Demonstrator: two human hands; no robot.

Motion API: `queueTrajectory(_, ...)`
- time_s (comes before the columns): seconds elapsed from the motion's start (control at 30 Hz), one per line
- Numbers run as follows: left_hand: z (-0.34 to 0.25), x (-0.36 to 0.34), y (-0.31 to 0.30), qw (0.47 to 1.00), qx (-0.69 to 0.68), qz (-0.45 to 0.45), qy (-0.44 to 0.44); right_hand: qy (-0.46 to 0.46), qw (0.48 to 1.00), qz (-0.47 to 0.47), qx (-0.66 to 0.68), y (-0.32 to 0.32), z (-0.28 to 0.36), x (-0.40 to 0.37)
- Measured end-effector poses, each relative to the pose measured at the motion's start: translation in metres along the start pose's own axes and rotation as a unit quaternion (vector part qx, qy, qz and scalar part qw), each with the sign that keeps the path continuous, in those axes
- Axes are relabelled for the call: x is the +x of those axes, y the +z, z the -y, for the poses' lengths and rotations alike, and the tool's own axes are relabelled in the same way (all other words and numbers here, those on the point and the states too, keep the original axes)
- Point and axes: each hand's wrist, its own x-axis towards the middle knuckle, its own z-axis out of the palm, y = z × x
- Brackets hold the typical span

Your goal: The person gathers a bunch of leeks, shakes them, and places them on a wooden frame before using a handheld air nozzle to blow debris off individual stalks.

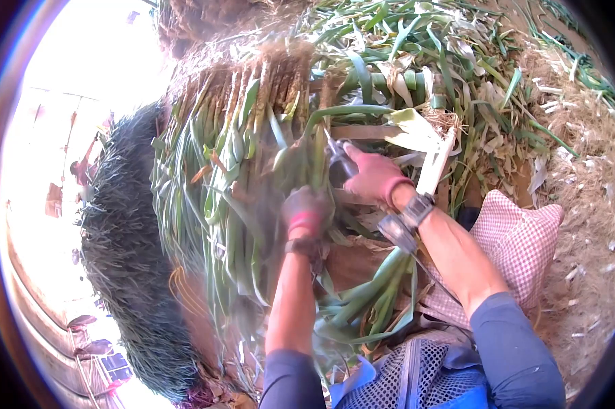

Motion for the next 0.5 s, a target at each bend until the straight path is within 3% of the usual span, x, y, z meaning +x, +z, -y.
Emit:
queueTrajectory(0.2, -0.003, -0.004, -0.013, 0.999, -0.036, 0.012, 0.018, -0.002, 0.997, -0.073, -0.007, -0.001, -0.005, 0.037)
queueTrajectory(0.3, -0.003, -0.001, -0.025, 0.995, -0.066, 0.067, -0.018, 0.014, 0.999, -0.023, 0.034, -0.002, -0.007, 0.007)
queueTrajectory(0.37, -0.002, -0.003, -0.033, 0.964, -0.214, 0.148, -0.062, 0.016, 0.999, -0.010, 0.028, 0.002, -0.015, -0.013)
queueTrajectory(0.5, 0.005, -0.009, -0.032, 0.956, -0.237, 0.148, -0.096, -0.002, 1.000, 0.014, 0.026, 0.015, -0.029, -0.057)
